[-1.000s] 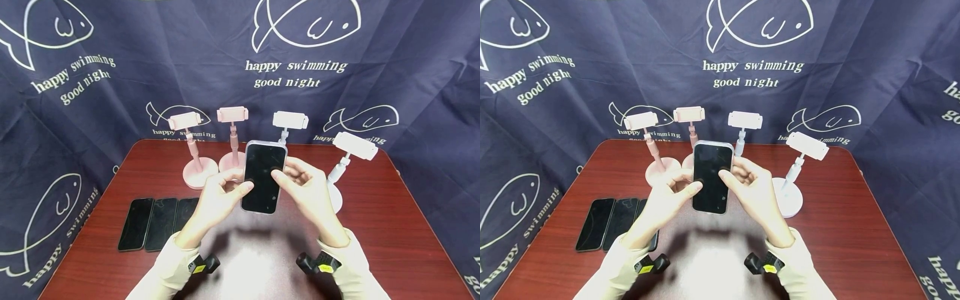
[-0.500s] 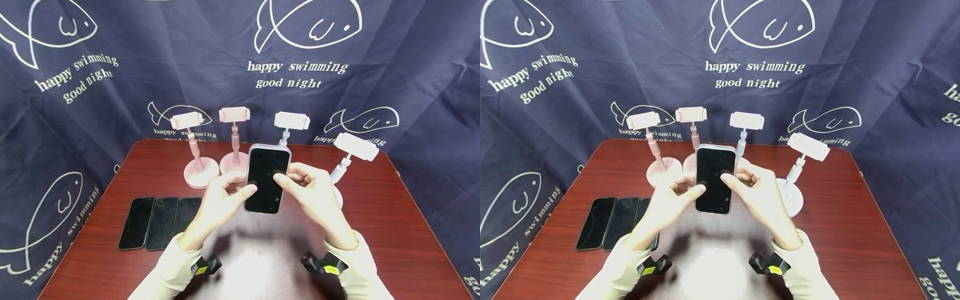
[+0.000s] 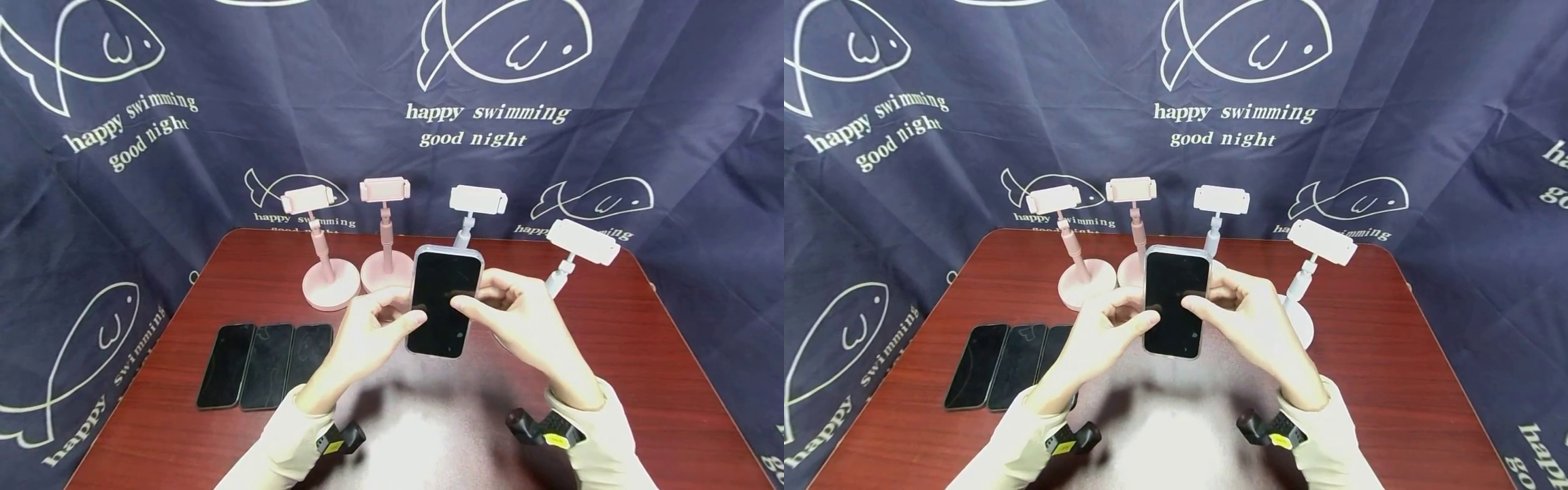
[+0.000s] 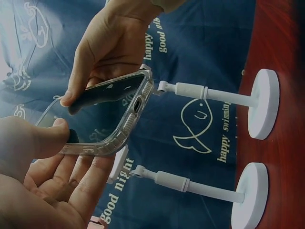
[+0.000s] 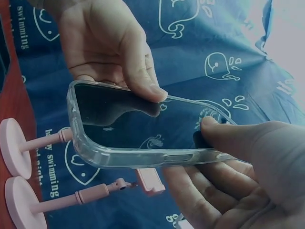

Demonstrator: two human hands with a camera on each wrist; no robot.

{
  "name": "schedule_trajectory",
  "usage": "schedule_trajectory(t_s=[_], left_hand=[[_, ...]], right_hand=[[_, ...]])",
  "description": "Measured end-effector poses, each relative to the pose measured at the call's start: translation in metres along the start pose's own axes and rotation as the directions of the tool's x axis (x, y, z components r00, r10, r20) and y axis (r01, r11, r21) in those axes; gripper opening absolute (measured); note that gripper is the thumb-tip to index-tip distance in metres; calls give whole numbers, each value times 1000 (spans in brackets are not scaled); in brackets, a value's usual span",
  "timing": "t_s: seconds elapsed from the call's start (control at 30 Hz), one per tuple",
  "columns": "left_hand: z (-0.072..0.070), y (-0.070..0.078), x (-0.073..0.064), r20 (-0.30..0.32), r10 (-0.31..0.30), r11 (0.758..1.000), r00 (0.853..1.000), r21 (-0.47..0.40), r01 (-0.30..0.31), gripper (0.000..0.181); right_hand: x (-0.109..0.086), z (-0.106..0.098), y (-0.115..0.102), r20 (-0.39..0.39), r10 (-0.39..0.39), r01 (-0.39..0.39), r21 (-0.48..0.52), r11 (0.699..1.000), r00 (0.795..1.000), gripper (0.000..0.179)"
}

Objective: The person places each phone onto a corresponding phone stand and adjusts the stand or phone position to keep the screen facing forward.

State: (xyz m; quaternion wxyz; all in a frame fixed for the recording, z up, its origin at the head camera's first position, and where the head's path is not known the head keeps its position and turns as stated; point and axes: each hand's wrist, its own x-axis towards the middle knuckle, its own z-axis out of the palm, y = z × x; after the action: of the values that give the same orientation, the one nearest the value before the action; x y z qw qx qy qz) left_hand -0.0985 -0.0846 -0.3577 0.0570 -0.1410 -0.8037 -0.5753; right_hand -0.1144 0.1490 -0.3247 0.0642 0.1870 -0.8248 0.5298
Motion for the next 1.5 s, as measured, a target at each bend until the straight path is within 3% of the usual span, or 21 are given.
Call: schedule_trajectory(t_s=[0.37,0.67,0.8,0.97,1.17,1.5], left_hand=[[0,4,1,-11,0,999,1000,-50,-1,17],[0,3,1,36,10,991,999,-131,-5,31],[5,5,1,36,15,990,999,-138,-10,30],[13,8,3,7,65,992,998,-107,-64,28],[20,11,6,8,92,991,996,-93,-91,26],[22,12,5,41,90,991,995,-103,-86,26]], right_hand=[[-8,6,-11,-140,-70,67,-23,997,988,13],[-13,3,-15,-265,-130,120,-55,991,955,14],[-15,0,-14,-267,-106,94,-56,994,958,13],[-15,-7,-14,-232,-52,47,-26,999,971,17],[-13,-16,-17,-242,-58,77,67,995,969,33],[-15,-30,-23,-210,-69,52,-86,995,975,24]])
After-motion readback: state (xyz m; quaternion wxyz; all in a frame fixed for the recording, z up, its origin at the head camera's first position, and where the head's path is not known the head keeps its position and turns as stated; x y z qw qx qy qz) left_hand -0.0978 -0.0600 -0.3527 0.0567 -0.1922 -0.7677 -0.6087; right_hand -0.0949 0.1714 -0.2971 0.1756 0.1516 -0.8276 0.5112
